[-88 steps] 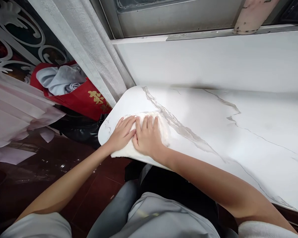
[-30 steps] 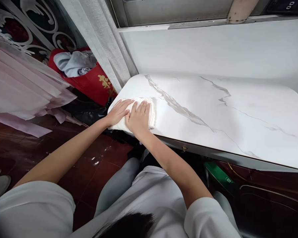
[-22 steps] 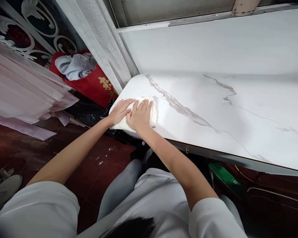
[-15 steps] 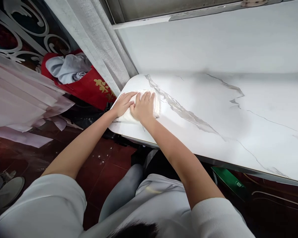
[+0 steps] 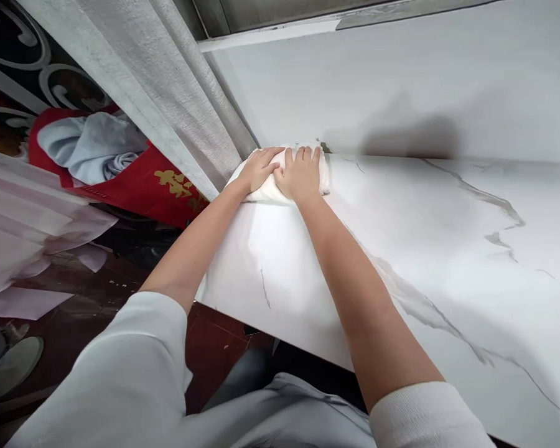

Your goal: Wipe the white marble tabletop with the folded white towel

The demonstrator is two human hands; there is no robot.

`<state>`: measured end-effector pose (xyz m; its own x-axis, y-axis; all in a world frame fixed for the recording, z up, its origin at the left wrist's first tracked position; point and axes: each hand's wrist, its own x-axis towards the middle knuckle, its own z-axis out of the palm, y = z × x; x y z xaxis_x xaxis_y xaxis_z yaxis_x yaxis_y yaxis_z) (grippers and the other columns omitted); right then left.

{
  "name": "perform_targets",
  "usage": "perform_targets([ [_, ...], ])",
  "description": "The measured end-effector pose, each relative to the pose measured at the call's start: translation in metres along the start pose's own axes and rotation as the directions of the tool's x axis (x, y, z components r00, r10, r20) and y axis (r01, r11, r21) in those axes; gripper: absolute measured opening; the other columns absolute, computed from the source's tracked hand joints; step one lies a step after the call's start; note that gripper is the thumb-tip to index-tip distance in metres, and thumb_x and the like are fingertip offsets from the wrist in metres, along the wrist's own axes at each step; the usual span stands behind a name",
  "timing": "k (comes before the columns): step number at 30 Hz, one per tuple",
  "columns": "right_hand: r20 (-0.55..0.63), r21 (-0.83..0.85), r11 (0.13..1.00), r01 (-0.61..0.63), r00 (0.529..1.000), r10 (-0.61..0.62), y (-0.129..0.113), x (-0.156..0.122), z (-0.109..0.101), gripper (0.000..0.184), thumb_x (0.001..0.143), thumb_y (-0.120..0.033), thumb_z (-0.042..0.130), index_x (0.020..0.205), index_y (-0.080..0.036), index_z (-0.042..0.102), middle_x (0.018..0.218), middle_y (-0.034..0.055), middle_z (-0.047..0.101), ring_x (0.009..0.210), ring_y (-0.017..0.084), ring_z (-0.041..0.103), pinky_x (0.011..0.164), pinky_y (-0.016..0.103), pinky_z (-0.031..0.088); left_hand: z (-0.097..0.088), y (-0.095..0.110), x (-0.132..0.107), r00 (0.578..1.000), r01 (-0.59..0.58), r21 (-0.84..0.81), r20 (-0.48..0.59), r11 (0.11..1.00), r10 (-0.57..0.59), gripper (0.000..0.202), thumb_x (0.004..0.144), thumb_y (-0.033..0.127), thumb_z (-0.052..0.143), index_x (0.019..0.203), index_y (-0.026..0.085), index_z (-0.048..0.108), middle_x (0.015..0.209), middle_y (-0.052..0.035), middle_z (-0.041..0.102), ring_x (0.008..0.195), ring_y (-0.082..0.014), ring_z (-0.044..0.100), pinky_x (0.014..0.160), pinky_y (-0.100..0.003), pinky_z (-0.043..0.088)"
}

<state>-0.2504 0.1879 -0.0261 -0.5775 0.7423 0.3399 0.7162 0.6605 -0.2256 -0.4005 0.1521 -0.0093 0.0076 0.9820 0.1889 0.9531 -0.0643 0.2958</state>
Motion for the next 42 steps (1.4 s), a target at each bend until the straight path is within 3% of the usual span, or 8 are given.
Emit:
perform_targets([
  [6, -0.048, 0.001, 1.000, -0.023, 0.999, 0.023, 0.015, 0.017, 0.009, 0.058, 0.099, -0.035, 0.023, 0.142, -0.001, 0.045, 0.137, 0.0255, 0.053, 0.133, 0.039, 0.040, 0.112, 0.070, 0.011, 0.006, -0.004, 0.025, 0.999, -0.036, 0.004, -0.014, 0.999, 0.036, 0.047, 0.100, 0.037, 0.032, 0.143, 0.026, 0.049, 0.148, -0.0044, 0.054, 0.139, -0.0230, 0.045, 0.121, -0.043, 0.024],
  [13, -0.052, -0.001, 0.999, -0.044, 0.998, 0.044, 0.011, -0.003, -0.001, 0.057, 0.099, -0.032, 0.025, 0.143, -0.001, 0.045, 0.144, 0.0271, 0.048, 0.139, 0.038, 0.034, 0.113, 0.068, 0.013, 0.005, 0.010, 0.013, 1.000, -0.001, -0.012, 0.019, 1.000, 0.001, 0.050, 0.099, 0.034, 0.030, 0.146, 0.024, 0.045, 0.152, -0.0050, 0.050, 0.143, -0.0227, 0.041, 0.124, -0.047, 0.017],
  [19, -0.060, 0.004, 0.999, -0.041, 0.997, 0.041, 0.003, -0.061, -0.022, 0.059, 0.098, -0.032, 0.026, 0.145, 0.000, 0.043, 0.146, 0.0280, 0.046, 0.141, 0.039, 0.035, 0.114, 0.066, 0.015, 0.003, 0.051, -0.036, 0.999, 0.007, -0.036, 0.047, 0.999, -0.006, 0.050, 0.100, 0.033, 0.031, 0.148, 0.026, 0.042, 0.156, -0.0037, 0.045, 0.146, -0.0203, 0.036, 0.125, -0.047, 0.012],
  [26, -0.026, -0.097, 0.995, 0.018, 0.999, -0.021, -0.016, -0.158, -0.066, 0.058, 0.100, -0.031, 0.028, 0.146, 0.001, 0.043, 0.147, 0.0260, 0.048, 0.140, 0.039, 0.039, 0.116, 0.061, 0.021, 0.001, 0.114, -0.126, 0.999, 0.027, 0.042, 0.044, 0.999, -0.029, 0.050, 0.102, 0.030, 0.030, 0.149, 0.020, 0.039, 0.158, -0.0094, 0.041, 0.149, -0.0207, 0.032, 0.125, -0.048, 0.014],
  [32, -0.025, -0.127, 0.987, 0.101, 0.994, -0.105, -0.015, -0.240, -0.099, 0.058, 0.101, -0.033, 0.031, 0.145, 0.001, 0.046, 0.146, 0.0268, 0.049, 0.139, 0.039, 0.041, 0.116, 0.059, 0.025, 0.005, 0.173, -0.197, 0.999, 0.009, 0.085, 0.040, 0.996, -0.013, 0.050, 0.102, 0.030, 0.031, 0.150, 0.017, 0.037, 0.158, -0.0119, 0.041, 0.150, -0.0229, 0.030, 0.126, -0.049, 0.013],
  [37, -0.032, -0.152, 0.984, 0.090, 0.995, -0.096, -0.008, -0.273, -0.111, 0.058, 0.101, -0.035, 0.031, 0.143, 0.000, 0.049, 0.145, 0.0260, 0.050, 0.139, 0.038, 0.043, 0.117, 0.056, 0.026, 0.007, 0.205, -0.219, 0.998, 0.002, 0.071, 0.057, 0.997, -0.006, 0.051, 0.102, 0.030, 0.031, 0.151, 0.016, 0.036, 0.159, -0.0126, 0.039, 0.151, -0.0235, 0.028, 0.126, -0.050, 0.013],
  [42, 0.017, -0.195, 0.973, 0.124, 0.992, -0.123, 0.003, -0.263, -0.113, 0.059, 0.100, -0.035, 0.031, 0.145, -0.002, 0.047, 0.145, 0.0254, 0.051, 0.138, 0.038, 0.044, 0.116, 0.056, 0.026, 0.007, 0.204, -0.207, 0.993, -0.036, 0.090, 0.117, 0.995, 0.025, 0.052, 0.102, 0.029, 0.031, 0.151, 0.013, 0.036, 0.160, -0.0150, 0.038, 0.151, -0.0257, 0.027, 0.126, -0.052, 0.011],
])
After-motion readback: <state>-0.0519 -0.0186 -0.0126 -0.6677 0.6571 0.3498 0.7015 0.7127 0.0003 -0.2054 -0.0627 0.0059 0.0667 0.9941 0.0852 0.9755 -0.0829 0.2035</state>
